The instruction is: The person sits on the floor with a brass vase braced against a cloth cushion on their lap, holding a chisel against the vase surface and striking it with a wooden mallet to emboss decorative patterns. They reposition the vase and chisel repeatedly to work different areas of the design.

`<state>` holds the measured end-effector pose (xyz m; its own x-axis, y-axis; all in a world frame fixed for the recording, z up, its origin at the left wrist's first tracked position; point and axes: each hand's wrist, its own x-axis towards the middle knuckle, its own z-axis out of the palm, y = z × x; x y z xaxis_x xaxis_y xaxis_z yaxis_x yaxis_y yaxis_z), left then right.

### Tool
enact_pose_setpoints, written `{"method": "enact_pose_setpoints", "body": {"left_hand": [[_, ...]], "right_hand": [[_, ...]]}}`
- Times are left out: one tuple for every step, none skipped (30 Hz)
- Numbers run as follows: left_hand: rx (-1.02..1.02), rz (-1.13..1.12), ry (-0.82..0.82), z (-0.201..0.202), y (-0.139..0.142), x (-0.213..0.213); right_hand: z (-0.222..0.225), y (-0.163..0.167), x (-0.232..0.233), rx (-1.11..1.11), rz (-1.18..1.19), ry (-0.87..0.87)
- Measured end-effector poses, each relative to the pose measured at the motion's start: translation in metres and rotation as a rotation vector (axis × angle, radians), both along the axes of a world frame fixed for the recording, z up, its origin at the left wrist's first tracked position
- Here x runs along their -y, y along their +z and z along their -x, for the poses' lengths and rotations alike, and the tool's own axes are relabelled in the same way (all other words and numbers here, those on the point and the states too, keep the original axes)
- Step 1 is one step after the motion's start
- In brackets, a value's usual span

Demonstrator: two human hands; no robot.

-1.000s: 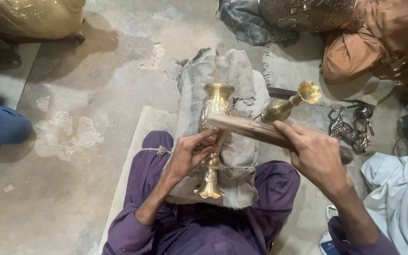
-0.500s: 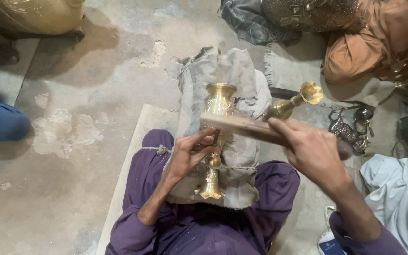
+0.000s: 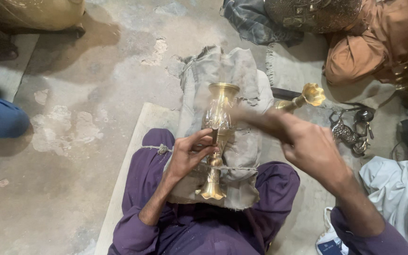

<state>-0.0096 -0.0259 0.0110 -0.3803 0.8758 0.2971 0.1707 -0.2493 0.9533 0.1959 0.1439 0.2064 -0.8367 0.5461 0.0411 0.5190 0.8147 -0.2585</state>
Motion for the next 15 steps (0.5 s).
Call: {"method": "enact_pose_setpoints", "body": {"left_hand": [[-0.021, 0.0, 0.015, 0.0, -0.002, 0.0], [-0.045, 0.0, 0.028, 0.0, -0.004, 0.0], [-0.05, -0.003, 0.02, 0.001, -0.005, 0.0], [-0.052, -0.005, 0.016, 0.001, -0.006, 0.001], [-0.053, -0.007, 0.011, 0.001, -0.008, 0.001], [-0.03, -0.014, -0.004, 0.001, -0.009, 0.001], [-0.006, -0.02, -0.02, 0.002, -0.01, 0.002], [0.017, -0.026, -0.034, 0.002, -0.012, 0.002], [0.012, -0.023, -0.019, 0.001, -0.013, 0.002], [0.006, -0.02, -0.005, 0.0, -0.015, 0.001], [-0.001, -0.017, 0.008, 0.0, -0.016, 0.001], [0.012, -0.027, 0.01, 0.001, -0.018, 0.0], [0.028, -0.037, 0.014, 0.0, -0.02, 0.0], [0.045, -0.047, 0.019, 0.0, -0.021, -0.001], [0.04, -0.059, 0.019, -0.001, -0.022, -0.001]], "right_hand": [[0.001, 0.001, 0.001, 0.132, -0.193, 0.035], [0.002, 0.002, 0.002, 0.263, -0.385, 0.069], [0.003, 0.003, 0.002, 0.174, -0.33, 0.047], [0.005, 0.004, 0.002, 0.088, -0.274, 0.03], [0.006, 0.005, 0.001, 0.004, -0.217, 0.012], [0.007, 0.007, 0.0, 0.018, -0.132, 0.01], [0.008, 0.009, -0.001, 0.034, -0.045, 0.008], [0.008, 0.01, -0.001, 0.048, 0.042, 0.007], [0.009, 0.011, -0.002, 0.127, -0.101, 0.042], [0.01, 0.011, -0.001, 0.205, -0.242, 0.078], [0.011, 0.01, -0.001, 0.282, -0.384, 0.112], [0.013, 0.009, -0.001, 0.169, -0.274, 0.079], [0.016, 0.006, -0.001, 0.06, -0.163, 0.047], [0.018, 0.005, -0.001, -0.049, -0.051, 0.016], [0.019, 0.004, -0.002, 0.099, -0.15, 0.053]]}}
